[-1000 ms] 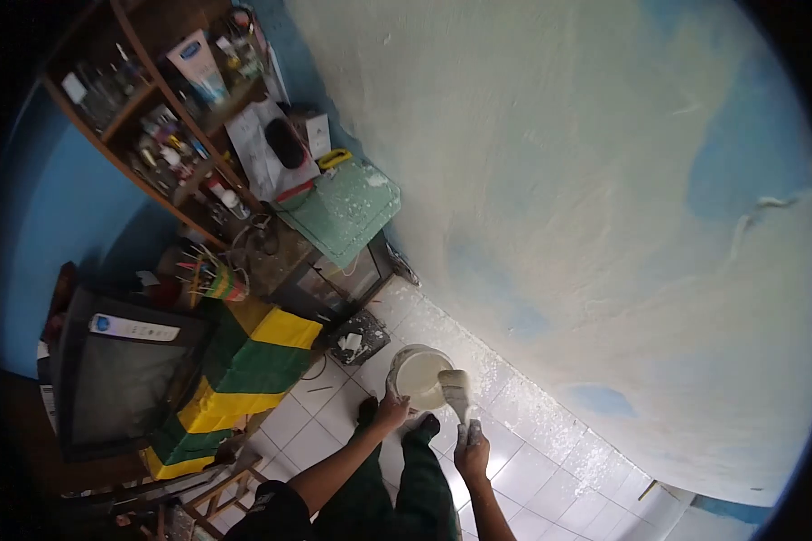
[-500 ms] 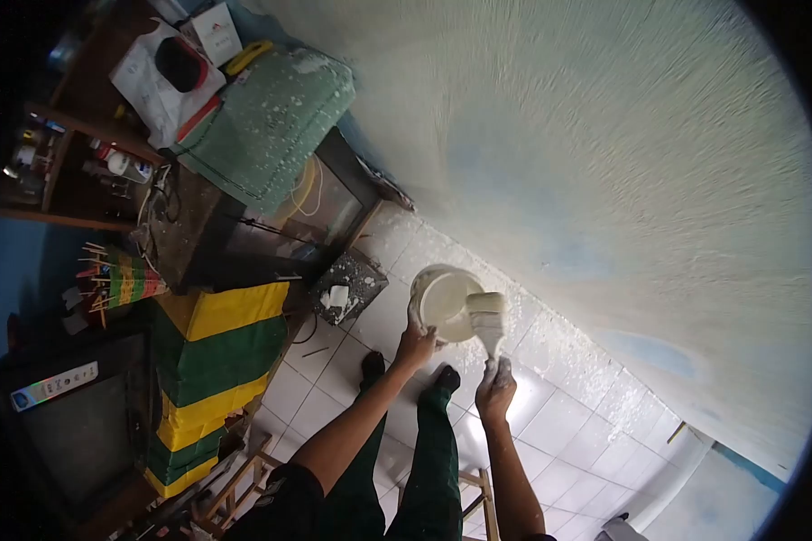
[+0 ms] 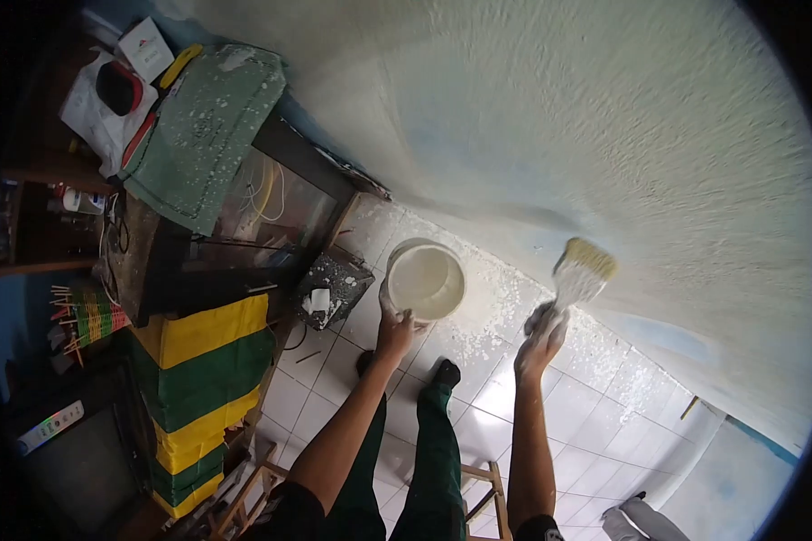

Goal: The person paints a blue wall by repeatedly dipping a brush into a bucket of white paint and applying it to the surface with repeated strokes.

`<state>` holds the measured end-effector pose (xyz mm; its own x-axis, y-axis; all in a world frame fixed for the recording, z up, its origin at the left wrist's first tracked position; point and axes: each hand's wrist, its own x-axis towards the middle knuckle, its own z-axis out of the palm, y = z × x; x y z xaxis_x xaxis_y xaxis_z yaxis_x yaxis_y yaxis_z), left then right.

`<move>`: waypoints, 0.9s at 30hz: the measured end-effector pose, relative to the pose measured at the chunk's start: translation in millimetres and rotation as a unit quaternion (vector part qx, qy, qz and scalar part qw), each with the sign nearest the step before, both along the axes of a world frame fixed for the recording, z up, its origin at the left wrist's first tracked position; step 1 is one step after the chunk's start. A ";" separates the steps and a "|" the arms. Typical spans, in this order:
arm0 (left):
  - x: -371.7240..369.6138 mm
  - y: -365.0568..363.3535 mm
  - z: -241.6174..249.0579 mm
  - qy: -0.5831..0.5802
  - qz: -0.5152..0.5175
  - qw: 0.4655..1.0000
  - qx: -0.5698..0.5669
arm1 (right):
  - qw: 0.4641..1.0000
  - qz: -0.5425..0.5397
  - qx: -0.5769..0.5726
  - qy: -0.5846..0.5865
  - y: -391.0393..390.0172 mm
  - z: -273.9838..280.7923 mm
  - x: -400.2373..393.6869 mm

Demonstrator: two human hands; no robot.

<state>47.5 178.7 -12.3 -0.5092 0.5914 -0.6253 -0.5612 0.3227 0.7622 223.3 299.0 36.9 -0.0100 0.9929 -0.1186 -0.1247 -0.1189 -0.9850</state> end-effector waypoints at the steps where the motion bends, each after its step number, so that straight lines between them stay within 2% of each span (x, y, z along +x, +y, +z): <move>1: -0.2 -13.5 -14.0 0.003 -0.011 1.000 -0.015 | 0.999 -0.031 -0.014 0.022 14.8 -4.8 -9.5; 4: 2.2 -47.2 -20.2 0.003 -0.018 0.999 -0.041 | 0.993 -0.057 -0.059 0.082 41.9 -70.7 -15.5; 7: 5.9 -78.0 -24.1 -0.038 0.007 0.996 -0.084 | 0.980 -0.096 -0.158 0.077 28.8 -140.9 -18.4; 11: 13.6 -123.9 -51.6 -0.036 0.008 0.996 -0.076 | 0.951 -0.107 -0.289 0.025 -5.5 -230.9 8.3; 14: 17.9 -137.2 -50.6 -0.047 0.009 0.994 -0.094 | 0.938 -0.073 -0.339 -0.031 -8.4 -266.8 33.9; 15: 19.8 -141.2 -48.7 -0.047 0.006 0.994 -0.099 | 0.940 -0.054 -0.336 -0.003 -2.7 -258.8 36.7; 18: 25.4 -141.4 -41.6 -0.050 -0.002 0.993 -0.106 | 0.956 -0.027 -0.291 -0.025 26.8 -214.4 30.0; 21: 28.9 -140.6 -33.4 -0.054 -0.009 0.993 -0.105 | 0.956 -0.018 -0.293 0.007 46.9 -135.8 18.5; 27: 29.2 -133.4 -12.0 -0.085 -0.011 0.991 -0.098 | 0.976 -0.024 -0.209 0.058 16.2 17.1 -2.4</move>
<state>76.7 45.3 -24.3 -0.3747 0.4591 -0.8055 -0.6678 0.4691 0.5780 220.9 315.2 54.1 -0.0022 0.8578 -0.5139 -0.2486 -0.4983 -0.8306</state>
